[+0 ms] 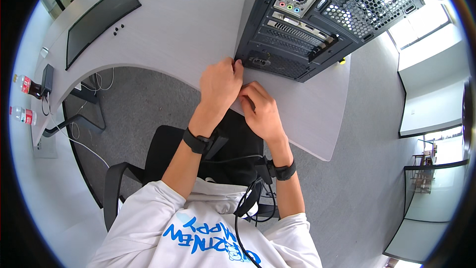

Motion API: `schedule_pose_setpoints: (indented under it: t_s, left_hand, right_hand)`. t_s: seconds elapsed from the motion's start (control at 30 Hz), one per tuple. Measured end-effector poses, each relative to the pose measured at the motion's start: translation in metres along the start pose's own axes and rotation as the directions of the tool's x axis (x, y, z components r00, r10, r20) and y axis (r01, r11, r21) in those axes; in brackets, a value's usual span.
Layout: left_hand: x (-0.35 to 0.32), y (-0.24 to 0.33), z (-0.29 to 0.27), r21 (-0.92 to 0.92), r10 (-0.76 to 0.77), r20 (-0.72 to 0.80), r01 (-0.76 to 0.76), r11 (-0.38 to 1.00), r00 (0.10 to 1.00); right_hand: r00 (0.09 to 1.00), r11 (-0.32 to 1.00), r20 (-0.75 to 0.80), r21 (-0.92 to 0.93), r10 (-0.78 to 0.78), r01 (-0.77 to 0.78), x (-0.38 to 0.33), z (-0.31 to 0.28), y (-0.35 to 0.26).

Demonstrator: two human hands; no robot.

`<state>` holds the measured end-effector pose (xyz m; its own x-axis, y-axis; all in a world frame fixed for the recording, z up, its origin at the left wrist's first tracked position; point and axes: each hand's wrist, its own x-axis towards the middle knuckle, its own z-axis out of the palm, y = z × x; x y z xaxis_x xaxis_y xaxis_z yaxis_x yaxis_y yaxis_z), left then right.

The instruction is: The person removes the side panel of a computer tower by unscrewing several thumbscrews by hand and then using a screwdriver to remove a screw from the back before lifting the panel away.

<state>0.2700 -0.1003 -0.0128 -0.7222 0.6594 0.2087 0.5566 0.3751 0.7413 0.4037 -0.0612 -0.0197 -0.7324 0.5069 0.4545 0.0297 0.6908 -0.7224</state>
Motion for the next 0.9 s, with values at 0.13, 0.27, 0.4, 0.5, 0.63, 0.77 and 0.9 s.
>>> schedule_pose_setpoints:
  t_s: [0.13, 0.27, 0.4, 0.5, 0.63, 0.77, 0.9]
  left_hand:
    - [0.004, -0.008, 0.003, -0.022, 0.039, 0.039, -0.039, 0.999, 0.998]
    - [0.003, -0.011, 0.003, 0.061, 0.241, -0.01, -0.24, 0.969, 0.97]
    - [-0.004, 0.001, -0.001, -0.007, 0.006, -0.008, -0.006, 1.0, 1.0]
    - [-0.004, -0.002, 0.005, -0.044, 0.033, -0.079, -0.037, 0.998, 0.996]
    - [-0.001, -0.003, 0.002, -0.037, 0.008, -0.037, -0.009, 0.999, 0.999]
    - [-0.001, -0.005, -0.007, -0.065, 0.057, 0.08, -0.052, 0.997, 0.995]
    - [0.008, -0.02, -0.03, -0.023, 0.033, 0.117, -0.03, 0.999, 0.993]
  right_hand:
    - [1.0, 1.0, 0.0, 0.016, 0.013, -0.013, 0.0, 0.001, -0.002]
    - [0.999, 0.999, 0.01, 0.012, 0.038, -0.038, 0.0, 0.0, -0.003]
    - [1.0, 1.0, 0.005, 0.002, 0.026, -0.026, 0.0, -0.002, -0.003]
    - [1.0, 1.0, 0.004, 0.01, 0.025, -0.025, 0.0, -0.002, -0.003]
    - [1.0, 1.0, 0.003, -0.01, 0.03, -0.03, 0.001, 0.0, -0.005]
    - [0.997, 0.998, 0.034, -0.013, 0.066, -0.066, 0.002, 0.002, -0.004]
    - [1.0, 1.0, -0.006, 0.002, -0.013, 0.013, 0.004, 0.005, -0.004]
